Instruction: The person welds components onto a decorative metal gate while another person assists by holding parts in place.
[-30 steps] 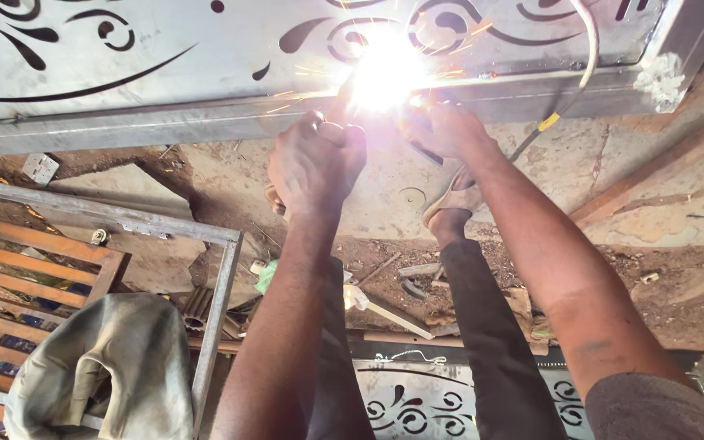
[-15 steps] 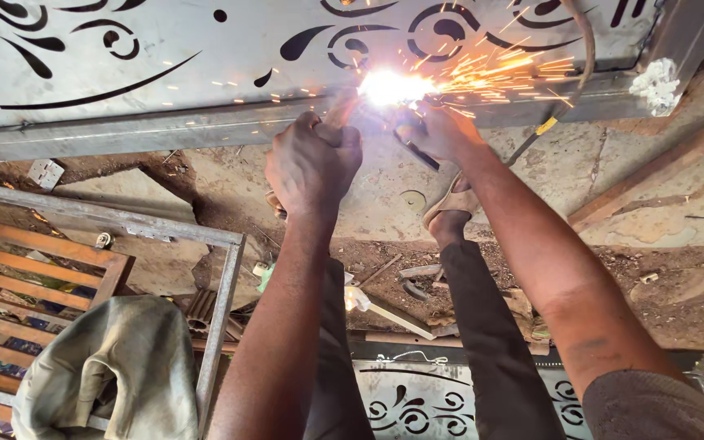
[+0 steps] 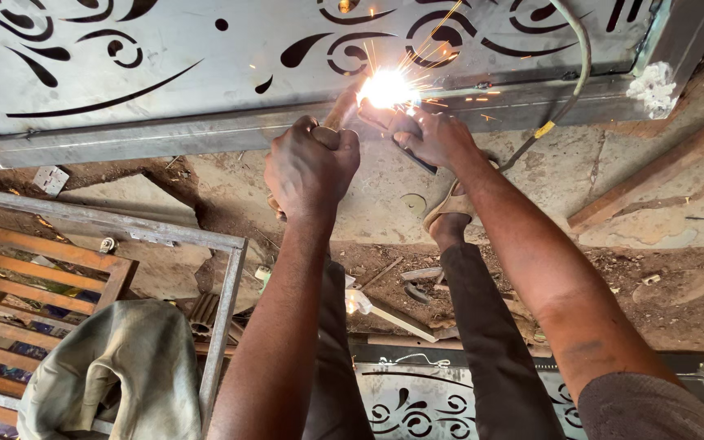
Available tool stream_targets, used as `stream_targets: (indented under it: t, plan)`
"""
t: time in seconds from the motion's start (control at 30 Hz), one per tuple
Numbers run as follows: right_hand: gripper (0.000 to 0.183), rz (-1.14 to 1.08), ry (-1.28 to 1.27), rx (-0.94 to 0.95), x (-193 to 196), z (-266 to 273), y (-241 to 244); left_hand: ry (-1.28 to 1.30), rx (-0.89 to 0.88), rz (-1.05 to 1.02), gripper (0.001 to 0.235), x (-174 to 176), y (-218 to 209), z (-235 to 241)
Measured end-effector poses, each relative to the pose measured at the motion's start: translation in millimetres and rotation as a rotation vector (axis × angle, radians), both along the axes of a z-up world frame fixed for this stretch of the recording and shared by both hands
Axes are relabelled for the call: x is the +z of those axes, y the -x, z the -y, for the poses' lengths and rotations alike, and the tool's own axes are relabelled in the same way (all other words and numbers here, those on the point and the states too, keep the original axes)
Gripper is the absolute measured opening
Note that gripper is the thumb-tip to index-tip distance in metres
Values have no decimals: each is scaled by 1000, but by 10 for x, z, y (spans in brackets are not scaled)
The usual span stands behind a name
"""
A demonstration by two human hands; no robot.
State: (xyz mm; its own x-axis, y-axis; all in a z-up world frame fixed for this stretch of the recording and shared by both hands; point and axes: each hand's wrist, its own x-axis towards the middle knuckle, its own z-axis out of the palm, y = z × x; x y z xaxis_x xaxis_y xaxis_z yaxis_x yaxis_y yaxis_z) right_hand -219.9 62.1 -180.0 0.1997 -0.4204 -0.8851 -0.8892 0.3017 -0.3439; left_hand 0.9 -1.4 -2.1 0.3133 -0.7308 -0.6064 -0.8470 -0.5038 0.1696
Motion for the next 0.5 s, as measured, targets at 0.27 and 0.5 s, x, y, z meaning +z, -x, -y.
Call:
stream_targets:
  t: [0.27, 0.5]
  plan:
    - [69, 12, 201, 10, -87, -86, 27, -15, 9, 37, 49, -18, -14, 33]
    - [77, -41, 47, 33, -48, -20, 2, -59, 21, 9, 46, -6, -30, 103]
